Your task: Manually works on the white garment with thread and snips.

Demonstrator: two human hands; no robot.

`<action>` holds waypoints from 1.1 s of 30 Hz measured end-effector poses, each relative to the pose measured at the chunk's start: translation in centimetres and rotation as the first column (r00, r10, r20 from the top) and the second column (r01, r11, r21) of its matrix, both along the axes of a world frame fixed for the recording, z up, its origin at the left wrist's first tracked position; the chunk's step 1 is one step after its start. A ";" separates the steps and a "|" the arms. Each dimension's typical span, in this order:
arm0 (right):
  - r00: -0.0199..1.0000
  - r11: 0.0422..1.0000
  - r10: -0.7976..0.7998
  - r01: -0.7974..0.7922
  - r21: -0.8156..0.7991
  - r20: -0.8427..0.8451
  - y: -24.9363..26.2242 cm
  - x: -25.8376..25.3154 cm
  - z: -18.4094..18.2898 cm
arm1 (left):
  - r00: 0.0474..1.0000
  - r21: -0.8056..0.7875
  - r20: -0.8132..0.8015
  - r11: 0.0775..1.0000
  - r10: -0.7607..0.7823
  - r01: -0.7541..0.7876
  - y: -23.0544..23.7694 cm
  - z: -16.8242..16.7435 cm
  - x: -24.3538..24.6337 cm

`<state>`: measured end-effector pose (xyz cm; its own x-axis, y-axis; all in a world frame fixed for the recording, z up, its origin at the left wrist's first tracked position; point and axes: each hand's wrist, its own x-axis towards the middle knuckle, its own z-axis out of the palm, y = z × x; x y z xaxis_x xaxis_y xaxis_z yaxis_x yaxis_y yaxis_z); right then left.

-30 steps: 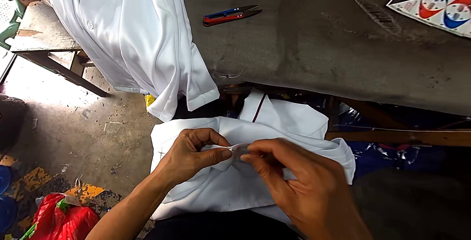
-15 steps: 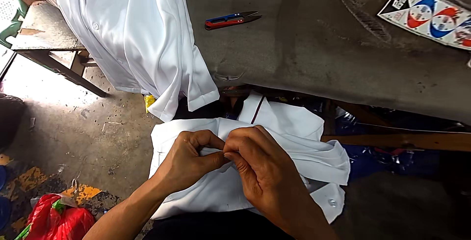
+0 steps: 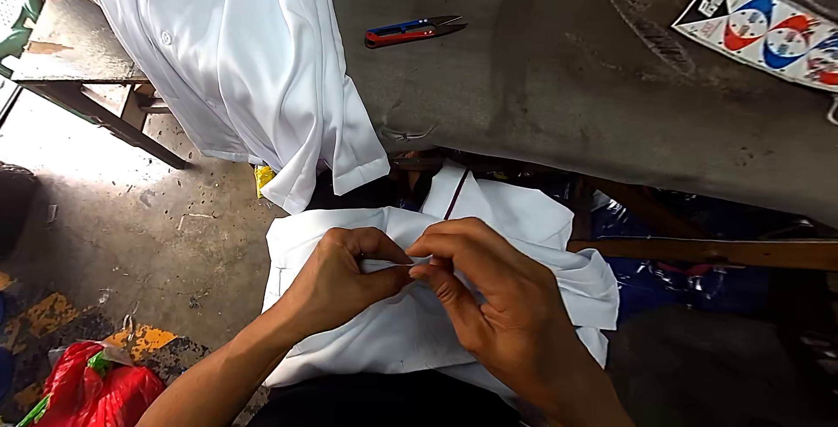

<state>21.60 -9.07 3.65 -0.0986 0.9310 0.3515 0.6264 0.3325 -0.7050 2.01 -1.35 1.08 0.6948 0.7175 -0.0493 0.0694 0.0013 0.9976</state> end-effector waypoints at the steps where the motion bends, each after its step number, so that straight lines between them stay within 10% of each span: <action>1: 1.000 1.000 0.004 -0.004 -0.016 0.029 0.0 -0.2 -0.2 | 1.000 -0.001 0.006 1.000 -0.003 0.003 0.0 0.0 0.0; 11: 0.995 0.996 0.073 -0.076 0.055 0.068 0.6 -1.3 -0.6 | 1.000 0.036 -0.010 0.999 0.012 -0.012 -0.3 0.6 -0.3; 15: 0.983 0.987 0.120 -0.103 0.123 -0.138 0.8 -2.6 0.7 | 1.000 0.149 -0.019 0.989 0.023 -0.020 -1.8 -0.2 1.0; 21: 0.830 0.993 0.079 -0.114 -0.029 -0.553 0.7 1.8 1.7 | 0.978 -0.200 0.144 0.963 -0.152 0.180 1.0 -1.6 -0.7; 33: 0.995 0.993 -0.060 0.053 -0.103 -0.073 -2.2 0.2 -0.9 | 0.950 -0.286 0.263 0.926 -0.171 0.246 0.9 -2.0 -1.3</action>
